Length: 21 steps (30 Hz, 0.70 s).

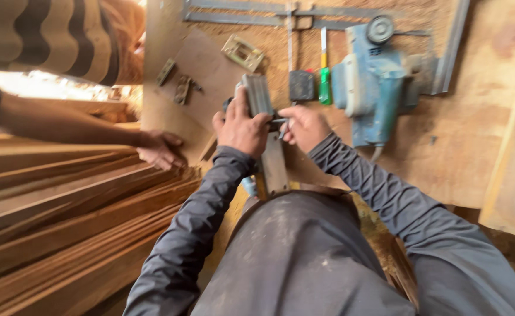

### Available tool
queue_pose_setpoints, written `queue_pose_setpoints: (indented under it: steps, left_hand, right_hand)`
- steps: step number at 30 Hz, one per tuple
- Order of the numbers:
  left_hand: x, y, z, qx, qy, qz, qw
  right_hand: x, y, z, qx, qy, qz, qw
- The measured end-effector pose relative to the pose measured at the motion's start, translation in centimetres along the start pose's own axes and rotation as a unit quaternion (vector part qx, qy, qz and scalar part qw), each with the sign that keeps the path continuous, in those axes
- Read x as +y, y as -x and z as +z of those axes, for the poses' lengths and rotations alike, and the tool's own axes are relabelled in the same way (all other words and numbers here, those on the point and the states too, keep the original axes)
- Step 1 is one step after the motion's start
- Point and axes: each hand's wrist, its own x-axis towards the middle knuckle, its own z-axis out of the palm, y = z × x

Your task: The person disassembles and adjusts a handheld power planer on a wooden workbench, using a screwdriver and a small wrench to remove screws and tighten internal components before reassembling the tool.

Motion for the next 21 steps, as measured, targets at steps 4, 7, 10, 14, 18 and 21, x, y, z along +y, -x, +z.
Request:
queue_pose_setpoints:
  steps: [4,7,10,14,18,21]
  left_hand:
    - [0.1,0.0,0.1,0.000,-0.014,0.000,1.000]
    - [0.1,-0.2,0.0,-0.023,-0.022,-0.003,1.000]
    - [0.1,-0.2,0.1,-0.030,-0.030,-0.006,0.999]
    - [0.2,-0.4,-0.1,-0.047,-0.030,-0.005,0.998]
    - [0.5,-0.5,-0.5,-0.084,-0.033,-0.024,0.996]
    - [0.7,-0.7,-0.8,-0.096,-0.041,-0.029,0.994]
  right_hand:
    - [-1.3,0.8,-0.9,0.019,0.410,-0.321,0.854]
    - [-3.2,1.0,-1.2,0.026,0.531,-0.324,0.783]
    - [-4.3,0.5,-0.8,0.017,0.528,-0.310,0.790]
    - [-3.7,0.5,0.6,0.101,0.318,-0.224,0.916]
    - [-2.2,0.3,1.3,0.068,0.134,0.017,0.988]
    - [-1.7,0.5,0.4,0.041,0.159,-0.055,0.985]
